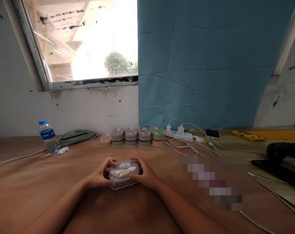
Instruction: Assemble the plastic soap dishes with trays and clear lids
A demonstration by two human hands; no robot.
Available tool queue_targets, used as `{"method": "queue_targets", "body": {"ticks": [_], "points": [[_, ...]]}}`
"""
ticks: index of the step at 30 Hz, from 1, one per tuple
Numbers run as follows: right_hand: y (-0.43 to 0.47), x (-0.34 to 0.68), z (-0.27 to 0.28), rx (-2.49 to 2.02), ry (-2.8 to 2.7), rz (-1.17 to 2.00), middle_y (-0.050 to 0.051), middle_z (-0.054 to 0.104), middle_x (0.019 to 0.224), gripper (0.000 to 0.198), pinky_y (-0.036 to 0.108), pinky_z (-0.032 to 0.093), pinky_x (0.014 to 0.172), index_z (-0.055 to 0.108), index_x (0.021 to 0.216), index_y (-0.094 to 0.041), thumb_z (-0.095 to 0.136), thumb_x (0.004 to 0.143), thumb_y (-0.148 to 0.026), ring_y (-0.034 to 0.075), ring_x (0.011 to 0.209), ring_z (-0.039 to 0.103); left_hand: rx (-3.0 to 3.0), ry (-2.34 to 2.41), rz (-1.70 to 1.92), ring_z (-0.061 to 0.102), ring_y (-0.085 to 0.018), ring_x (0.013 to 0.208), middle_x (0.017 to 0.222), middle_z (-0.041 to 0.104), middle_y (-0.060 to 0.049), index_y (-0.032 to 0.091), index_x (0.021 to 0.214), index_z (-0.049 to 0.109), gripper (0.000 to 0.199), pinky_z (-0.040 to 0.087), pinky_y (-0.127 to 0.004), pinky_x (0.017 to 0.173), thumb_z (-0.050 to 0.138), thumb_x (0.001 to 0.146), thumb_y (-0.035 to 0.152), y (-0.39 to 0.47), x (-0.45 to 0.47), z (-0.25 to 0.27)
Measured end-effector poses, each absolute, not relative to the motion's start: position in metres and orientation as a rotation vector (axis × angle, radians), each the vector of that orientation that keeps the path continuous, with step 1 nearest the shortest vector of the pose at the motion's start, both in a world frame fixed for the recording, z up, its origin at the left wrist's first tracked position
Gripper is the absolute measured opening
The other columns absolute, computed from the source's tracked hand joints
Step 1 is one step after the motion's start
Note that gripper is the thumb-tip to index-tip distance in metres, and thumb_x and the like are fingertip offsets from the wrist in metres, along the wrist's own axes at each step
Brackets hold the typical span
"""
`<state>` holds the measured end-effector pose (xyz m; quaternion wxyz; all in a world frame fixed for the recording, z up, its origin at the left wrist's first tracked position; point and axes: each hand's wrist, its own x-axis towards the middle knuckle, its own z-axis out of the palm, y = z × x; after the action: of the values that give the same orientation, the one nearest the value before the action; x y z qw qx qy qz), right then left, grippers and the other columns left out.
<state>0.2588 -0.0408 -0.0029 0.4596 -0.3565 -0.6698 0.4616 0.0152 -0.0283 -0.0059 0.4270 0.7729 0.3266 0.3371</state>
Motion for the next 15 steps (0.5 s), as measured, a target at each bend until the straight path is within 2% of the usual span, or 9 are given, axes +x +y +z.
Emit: {"method": "queue_targets", "body": {"ticks": [4,7,11,15], "points": [[-0.0404,0.2611,-0.0065,-0.897,-1.837,0.940,0.006,0.049,0.110,0.059,0.034,0.038,0.088,0.052,0.106,-0.024,0.075,0.052,-0.025,0.025,0.104,0.046,1.907,0.827,0.832,0.042,-0.024,0.109,0.116,0.039,-0.007,0.021,0.092,0.041,0.062,0.035,-0.037,0.089,0.079,0.043,0.027,-0.0292,0.0152,-0.0025],[-0.0400,0.2635,-0.0038,-0.885,-1.877,0.958,0.007,0.048,0.111,0.060,0.034,0.040,0.087,0.051,0.108,-0.023,0.075,0.053,-0.026,0.024,0.102,0.048,1.865,0.822,0.807,0.046,-0.024,0.105,0.114,0.042,-0.007,0.021,0.094,0.041,0.064,0.037,-0.036,0.086,0.080,0.042,0.025,-0.0298,0.0153,0.0001],[-0.0398,0.2670,0.0012,-0.894,-1.919,0.959,0.008,0.045,0.121,0.061,0.036,0.041,0.085,0.052,0.104,-0.023,0.078,0.049,-0.026,0.025,0.102,0.049,1.792,0.730,0.774,0.050,-0.022,0.099,0.108,0.048,-0.006,0.023,0.105,0.038,0.072,0.040,-0.035,0.082,0.079,0.045,0.021,-0.0297,0.0148,-0.0005],[-0.0383,0.2666,0.0006,-0.911,-1.901,0.944,0.009,0.049,0.118,0.058,0.034,0.043,0.079,0.053,0.099,-0.021,0.079,0.047,-0.027,0.025,0.099,0.051,1.776,0.672,0.770,0.047,-0.023,0.106,0.114,0.047,-0.008,0.024,0.115,0.033,0.079,0.036,-0.038,0.090,0.077,0.049,0.020,-0.0289,0.0140,-0.0021]]}}
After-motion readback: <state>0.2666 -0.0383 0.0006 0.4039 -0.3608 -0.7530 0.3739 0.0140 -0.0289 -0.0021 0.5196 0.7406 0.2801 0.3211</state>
